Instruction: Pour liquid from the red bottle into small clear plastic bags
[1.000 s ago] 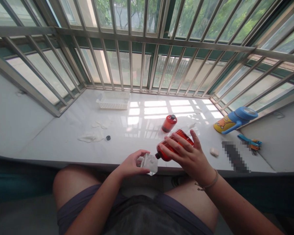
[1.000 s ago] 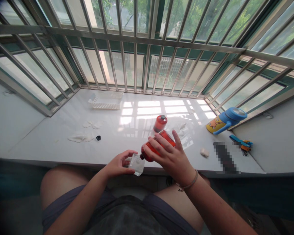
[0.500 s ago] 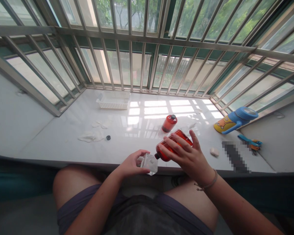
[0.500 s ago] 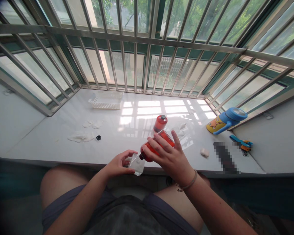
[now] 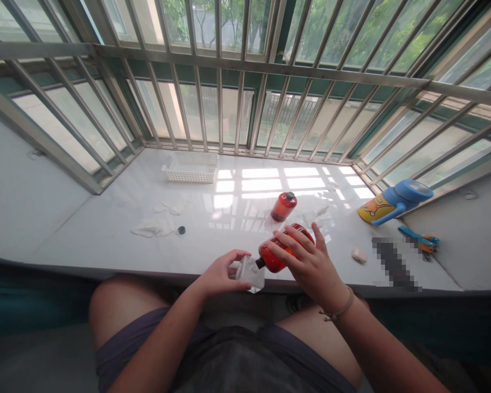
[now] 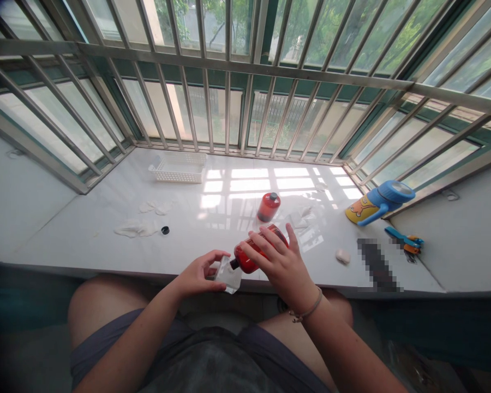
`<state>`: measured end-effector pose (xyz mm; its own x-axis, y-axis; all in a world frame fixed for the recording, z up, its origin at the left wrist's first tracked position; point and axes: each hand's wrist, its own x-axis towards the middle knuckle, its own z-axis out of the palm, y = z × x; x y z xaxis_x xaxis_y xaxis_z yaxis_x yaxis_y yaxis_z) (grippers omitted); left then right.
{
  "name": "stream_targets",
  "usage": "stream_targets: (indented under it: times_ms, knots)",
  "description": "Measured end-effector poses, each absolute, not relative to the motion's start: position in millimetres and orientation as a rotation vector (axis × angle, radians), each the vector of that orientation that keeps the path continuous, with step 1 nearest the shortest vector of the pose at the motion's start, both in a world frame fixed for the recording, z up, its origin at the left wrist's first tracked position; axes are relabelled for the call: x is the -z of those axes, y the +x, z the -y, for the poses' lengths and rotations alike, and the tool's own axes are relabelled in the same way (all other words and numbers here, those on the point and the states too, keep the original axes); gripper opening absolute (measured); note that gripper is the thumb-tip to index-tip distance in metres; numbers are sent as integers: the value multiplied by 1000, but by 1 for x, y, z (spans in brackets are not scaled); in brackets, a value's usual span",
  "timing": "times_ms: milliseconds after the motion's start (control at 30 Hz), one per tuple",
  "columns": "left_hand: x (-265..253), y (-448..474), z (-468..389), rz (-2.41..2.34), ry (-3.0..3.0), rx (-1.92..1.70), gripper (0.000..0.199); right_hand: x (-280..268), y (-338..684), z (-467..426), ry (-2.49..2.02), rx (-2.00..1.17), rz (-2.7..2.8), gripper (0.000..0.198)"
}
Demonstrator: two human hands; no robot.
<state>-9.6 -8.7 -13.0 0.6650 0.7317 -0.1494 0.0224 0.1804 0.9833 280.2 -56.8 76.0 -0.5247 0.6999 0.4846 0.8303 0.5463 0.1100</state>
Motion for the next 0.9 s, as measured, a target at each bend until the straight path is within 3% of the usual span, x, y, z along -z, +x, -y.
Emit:
stream_targets:
  times_ms: [333,600,900]
  knots:
    - [-1,-26,3,-761,1300,-613,82,-13,290,55,-1489,-44,1953,66]
    - [-31,-72,-16,-785,1329,-830,76,20,301,58,-1645,-452,1436,87]
    - [-87,-120,-38,-756,1341,-1060,86,46,313,51,-1687,-547,1154,104]
